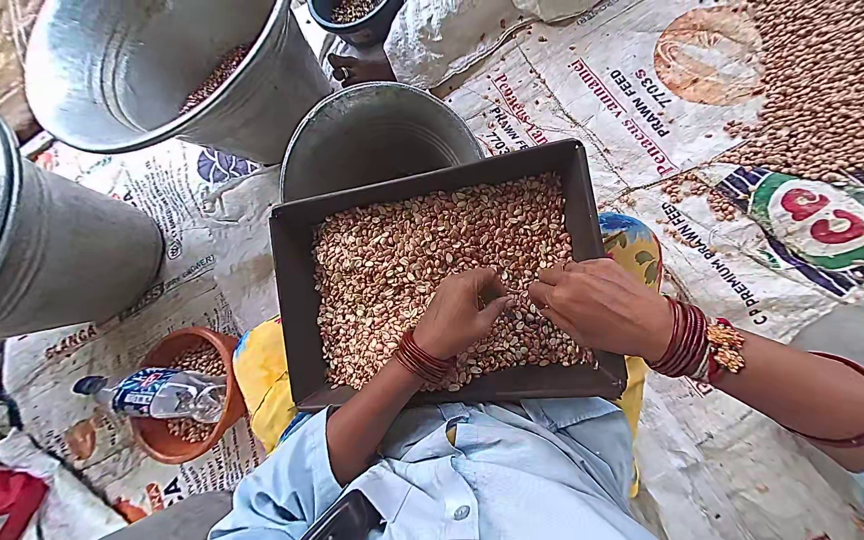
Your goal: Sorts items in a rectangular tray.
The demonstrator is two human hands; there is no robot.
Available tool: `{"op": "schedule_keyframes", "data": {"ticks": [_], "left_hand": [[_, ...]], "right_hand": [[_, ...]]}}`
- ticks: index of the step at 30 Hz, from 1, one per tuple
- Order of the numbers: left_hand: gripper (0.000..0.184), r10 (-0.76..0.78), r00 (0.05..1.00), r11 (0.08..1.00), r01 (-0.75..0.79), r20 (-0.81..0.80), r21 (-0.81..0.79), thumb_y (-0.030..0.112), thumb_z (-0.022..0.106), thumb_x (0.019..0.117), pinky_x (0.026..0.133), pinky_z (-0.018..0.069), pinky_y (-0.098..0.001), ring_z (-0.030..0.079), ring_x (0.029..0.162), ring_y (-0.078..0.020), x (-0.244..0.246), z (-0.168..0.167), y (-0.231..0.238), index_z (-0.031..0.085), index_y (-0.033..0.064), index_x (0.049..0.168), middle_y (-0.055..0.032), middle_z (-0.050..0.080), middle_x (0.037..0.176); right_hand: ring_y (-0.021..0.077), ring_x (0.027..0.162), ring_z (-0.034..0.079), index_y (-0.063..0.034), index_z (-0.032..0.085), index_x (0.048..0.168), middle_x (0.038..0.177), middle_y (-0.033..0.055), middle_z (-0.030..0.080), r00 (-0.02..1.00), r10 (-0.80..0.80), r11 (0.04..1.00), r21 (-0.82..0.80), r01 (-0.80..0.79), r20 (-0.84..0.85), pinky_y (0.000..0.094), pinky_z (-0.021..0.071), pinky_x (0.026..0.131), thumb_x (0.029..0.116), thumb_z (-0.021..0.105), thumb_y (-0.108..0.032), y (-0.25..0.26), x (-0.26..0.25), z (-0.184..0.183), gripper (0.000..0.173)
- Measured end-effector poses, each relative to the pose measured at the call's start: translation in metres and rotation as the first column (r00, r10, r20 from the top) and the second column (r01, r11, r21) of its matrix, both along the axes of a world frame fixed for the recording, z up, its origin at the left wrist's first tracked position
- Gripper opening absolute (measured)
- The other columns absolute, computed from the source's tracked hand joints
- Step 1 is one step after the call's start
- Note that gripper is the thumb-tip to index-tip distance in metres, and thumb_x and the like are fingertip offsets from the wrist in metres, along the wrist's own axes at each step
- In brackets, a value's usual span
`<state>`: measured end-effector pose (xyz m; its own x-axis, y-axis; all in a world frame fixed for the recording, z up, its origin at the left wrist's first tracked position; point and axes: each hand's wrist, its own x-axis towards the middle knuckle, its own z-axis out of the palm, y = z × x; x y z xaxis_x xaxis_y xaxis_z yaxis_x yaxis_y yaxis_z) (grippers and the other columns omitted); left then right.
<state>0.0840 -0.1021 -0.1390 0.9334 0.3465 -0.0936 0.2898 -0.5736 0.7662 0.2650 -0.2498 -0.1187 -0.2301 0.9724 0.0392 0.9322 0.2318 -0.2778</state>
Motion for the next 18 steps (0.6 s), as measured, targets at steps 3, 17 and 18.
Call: {"op": "schedule_keyframes", "data": {"ticks": [3, 17, 18], "left_hand": [[0.023, -0.161, 0.982, 0.832, 0.084, -0.094, -0.549, 0.006, 0.067, 0.0942, 0.078, 0.0568, -0.0196, 0.066, 0.083, -0.0008, 0.004, 0.007, -0.003, 0.061, -0.0037, 0.114, -0.0016, 0.068, 0.097], [0.014, 0.029, 0.987, 0.843, -0.110, 0.161, 0.526, 0.008, 0.067, 0.0932, 0.063, 0.0591, -0.0471, 0.073, 0.074, -0.0309, 0.038, -0.006, 0.021, 0.078, 0.0043, 0.102, -0.0150, 0.073, 0.088], [0.014, 0.014, 0.989, 0.839, -0.091, 0.147, 0.536, 0.008, 0.067, 0.0933, 0.062, 0.0587, -0.0470, 0.072, 0.073, -0.0315, 0.038, -0.009, 0.020, 0.078, 0.0035, 0.100, -0.0154, 0.072, 0.086]], "right_hand": [[0.0226, 0.061, 0.064, -0.0094, 0.071, 0.091, 0.075, 0.0059, 0.064, 0.994, 0.025, 0.986, 0.167, -0.008, -0.105, 0.0361, 0.0467, 0.047, 0.0912, 0.062, -0.019, 0.002, -0.004, 0.006, 0.013], [0.0212, 0.063, 0.066, -0.0142, 0.075, 0.094, 0.079, 0.0039, 0.067, 0.983, -0.152, 0.944, 0.279, 0.176, -0.103, 0.0376, 0.0487, 0.048, 0.0943, 0.061, -0.023, 0.007, 0.021, 0.017, 0.017], [0.0215, 0.062, 0.066, -0.0137, 0.075, 0.094, 0.078, 0.0043, 0.067, 0.984, -0.149, 0.947, 0.273, 0.171, -0.101, 0.0377, 0.0482, 0.048, 0.0943, 0.061, -0.023, 0.007, 0.020, 0.016, 0.017]]}}
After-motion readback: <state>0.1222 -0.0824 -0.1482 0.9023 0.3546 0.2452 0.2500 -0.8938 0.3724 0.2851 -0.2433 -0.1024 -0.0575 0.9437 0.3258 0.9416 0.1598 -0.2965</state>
